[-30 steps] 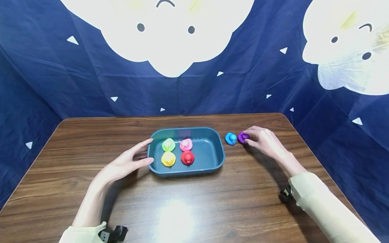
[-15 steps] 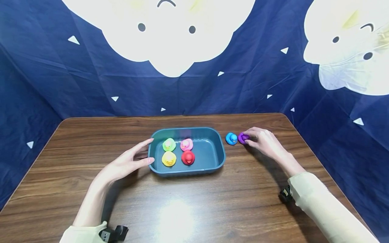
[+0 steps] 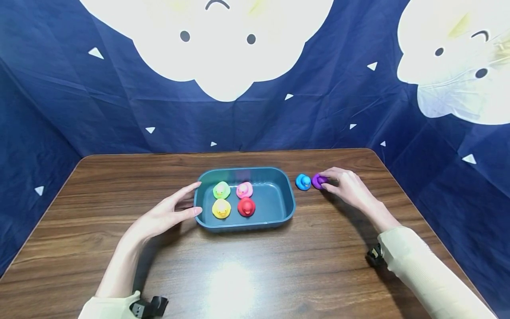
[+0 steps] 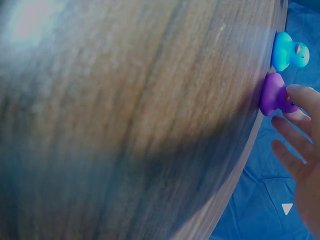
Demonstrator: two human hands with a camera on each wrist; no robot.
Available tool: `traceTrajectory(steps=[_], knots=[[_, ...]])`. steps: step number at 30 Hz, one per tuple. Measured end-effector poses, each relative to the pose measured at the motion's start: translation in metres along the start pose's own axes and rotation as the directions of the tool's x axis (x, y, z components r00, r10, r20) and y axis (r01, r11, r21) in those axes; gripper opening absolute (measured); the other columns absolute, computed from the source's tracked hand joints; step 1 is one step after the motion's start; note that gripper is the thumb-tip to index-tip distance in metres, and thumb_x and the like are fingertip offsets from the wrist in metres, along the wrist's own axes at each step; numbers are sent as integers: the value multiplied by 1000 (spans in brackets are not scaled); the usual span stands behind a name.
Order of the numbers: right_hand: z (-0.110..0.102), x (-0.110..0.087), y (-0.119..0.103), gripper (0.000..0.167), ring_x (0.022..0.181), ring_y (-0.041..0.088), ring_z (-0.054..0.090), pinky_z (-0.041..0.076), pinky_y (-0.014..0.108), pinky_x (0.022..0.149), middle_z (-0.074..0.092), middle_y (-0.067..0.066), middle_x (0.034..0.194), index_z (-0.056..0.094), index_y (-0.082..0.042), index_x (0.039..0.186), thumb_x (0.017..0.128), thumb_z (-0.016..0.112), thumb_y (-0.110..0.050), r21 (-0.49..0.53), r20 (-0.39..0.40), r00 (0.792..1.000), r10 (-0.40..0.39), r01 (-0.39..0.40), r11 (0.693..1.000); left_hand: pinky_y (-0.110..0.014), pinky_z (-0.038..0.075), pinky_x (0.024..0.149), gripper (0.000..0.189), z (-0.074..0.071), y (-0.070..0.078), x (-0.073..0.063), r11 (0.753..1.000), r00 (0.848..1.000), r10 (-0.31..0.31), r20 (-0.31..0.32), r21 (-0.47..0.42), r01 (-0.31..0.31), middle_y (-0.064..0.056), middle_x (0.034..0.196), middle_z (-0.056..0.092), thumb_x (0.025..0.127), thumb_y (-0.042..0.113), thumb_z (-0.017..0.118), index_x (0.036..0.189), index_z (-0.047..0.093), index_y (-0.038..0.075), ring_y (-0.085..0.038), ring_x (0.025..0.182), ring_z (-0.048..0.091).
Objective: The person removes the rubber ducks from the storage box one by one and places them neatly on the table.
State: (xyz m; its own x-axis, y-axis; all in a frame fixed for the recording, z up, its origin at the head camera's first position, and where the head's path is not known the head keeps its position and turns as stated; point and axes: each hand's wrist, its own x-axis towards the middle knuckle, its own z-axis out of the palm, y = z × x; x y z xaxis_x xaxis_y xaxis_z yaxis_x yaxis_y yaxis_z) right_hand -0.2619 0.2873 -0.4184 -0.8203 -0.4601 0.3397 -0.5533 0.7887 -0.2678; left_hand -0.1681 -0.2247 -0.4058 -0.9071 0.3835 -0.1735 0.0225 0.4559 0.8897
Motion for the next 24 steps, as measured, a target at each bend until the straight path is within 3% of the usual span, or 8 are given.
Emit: traceTrajectory(steps=[5,15,19,24], knots=[[-4,0,-1,33,108,32,74,56,52,93,76,12,116,74,-7,123,91,79,-15,28,-21,999,28,-27,999,-57,41,116,79,0,0,0,1000,1000,0,2,-2,0,-21,163,38,102,35,66,165,22,19,-42,147,45],[-11,5,-1,22,108,31,72,52,44,94,76,12,111,76,-7,115,94,72,-3,71,-209,978,12,3,997,-57,41,116,79,-1,-2,0,1000,1000,9,0,-9,-9,-21,163,39,101,36,66,165,22,18,-42,147,45],[-8,8,-2,19,104,27,72,52,27,90,77,10,108,77,-7,112,94,72,-2,103,-251,967,44,-19,995,-57,40,117,79,-1,-2,0,1000,1000,9,0,-4,-9,-21,163,39,101,35,66,165,22,17,-43,147,45],[-5,9,-9,20,102,24,71,42,7,89,77,9,107,77,-6,112,94,72,-1,145,-275,959,64,-25,989,-58,41,117,78,-1,-2,1,1000,1000,7,-1,3,-7,-21,163,39,102,33,65,165,22,17,-42,147,45]])
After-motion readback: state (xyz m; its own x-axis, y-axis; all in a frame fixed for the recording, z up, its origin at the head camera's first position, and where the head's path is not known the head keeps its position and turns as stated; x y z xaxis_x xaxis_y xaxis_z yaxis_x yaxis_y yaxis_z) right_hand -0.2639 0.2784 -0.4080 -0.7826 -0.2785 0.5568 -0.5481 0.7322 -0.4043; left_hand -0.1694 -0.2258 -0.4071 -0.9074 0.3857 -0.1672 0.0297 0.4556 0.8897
